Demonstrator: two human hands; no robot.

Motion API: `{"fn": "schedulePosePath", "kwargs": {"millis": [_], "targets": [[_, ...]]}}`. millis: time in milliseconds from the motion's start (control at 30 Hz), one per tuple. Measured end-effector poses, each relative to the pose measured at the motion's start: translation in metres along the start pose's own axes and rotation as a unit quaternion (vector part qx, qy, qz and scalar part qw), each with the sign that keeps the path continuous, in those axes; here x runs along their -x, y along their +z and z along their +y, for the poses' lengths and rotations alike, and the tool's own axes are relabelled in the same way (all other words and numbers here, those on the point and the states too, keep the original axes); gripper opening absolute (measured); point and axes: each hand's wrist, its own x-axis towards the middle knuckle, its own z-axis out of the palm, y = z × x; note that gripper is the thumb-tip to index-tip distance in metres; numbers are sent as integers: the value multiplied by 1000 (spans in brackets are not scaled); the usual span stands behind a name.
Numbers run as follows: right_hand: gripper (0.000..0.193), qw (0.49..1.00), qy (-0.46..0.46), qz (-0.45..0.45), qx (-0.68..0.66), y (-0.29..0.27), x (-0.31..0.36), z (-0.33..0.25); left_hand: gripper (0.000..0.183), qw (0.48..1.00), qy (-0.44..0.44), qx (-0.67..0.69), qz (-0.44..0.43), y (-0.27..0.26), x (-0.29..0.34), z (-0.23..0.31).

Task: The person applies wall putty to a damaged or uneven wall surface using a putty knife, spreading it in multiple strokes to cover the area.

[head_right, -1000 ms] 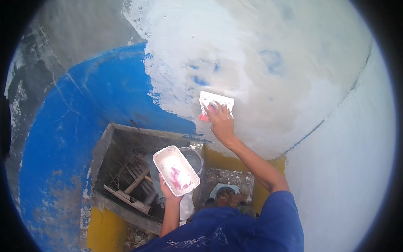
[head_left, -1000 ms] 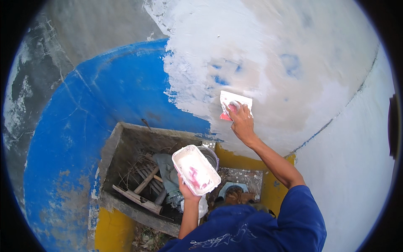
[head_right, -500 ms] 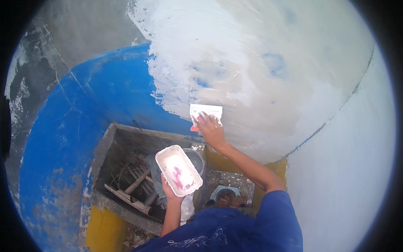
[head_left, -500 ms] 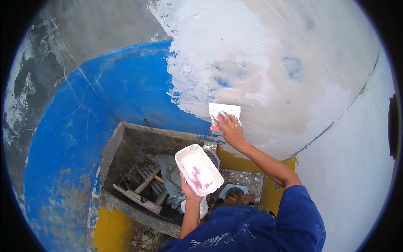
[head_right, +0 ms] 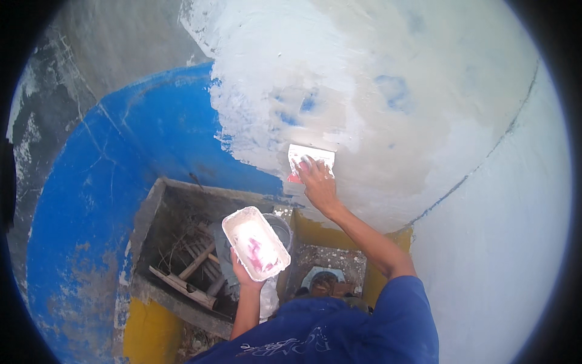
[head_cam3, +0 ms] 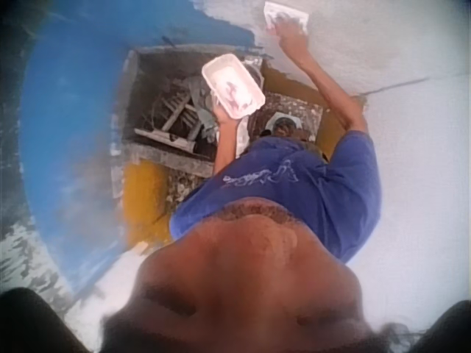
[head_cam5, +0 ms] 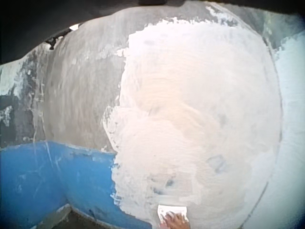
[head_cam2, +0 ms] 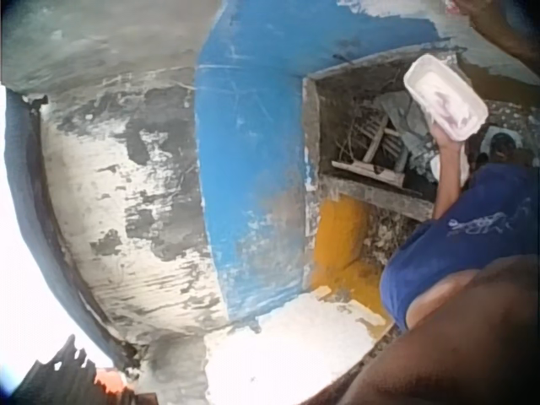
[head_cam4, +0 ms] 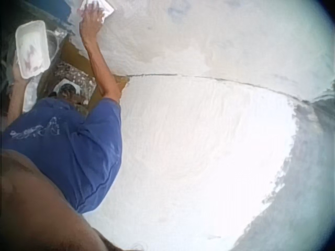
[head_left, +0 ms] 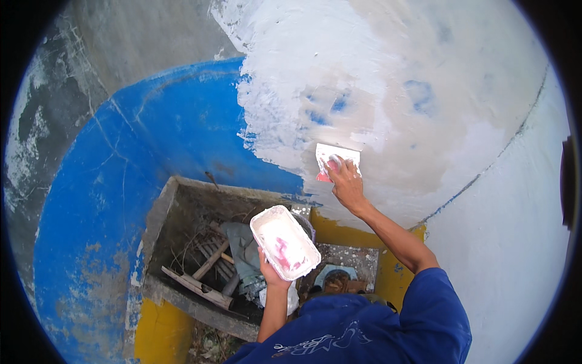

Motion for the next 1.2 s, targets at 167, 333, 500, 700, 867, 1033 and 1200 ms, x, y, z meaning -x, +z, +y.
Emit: {"fn": "schedulePosePath", "kwargs": {"millis": [167,333,500,700,867,1033,1200], "targets": [[67,992,-17,128,-7,-60,-53,-18,63,1000,17,-8,-3,0,1,4],[66,982,17,181,46,-74,-120,-19,63,1000,-2,-5,-22,6,-1,0],[64,996,-7,93,-10,-28,-82,-48,63,1000,10,-7,-6,5,1,2],[61,980,20,197,33,-69,-100,-27,61,1000,22,-3,-12,-1,1,4],[56,980,22,158,115,-1,-88,5,61,1000,8,-3,0,1,-2,0],[56,999,-17,36,24,44,-28,-17,62,1000,10,-9,-8,-7,-5,3],[63,989,-9,142,-23,-46,-56,-21,63,1000,19,-8,-11,-13,-3,9]]}}
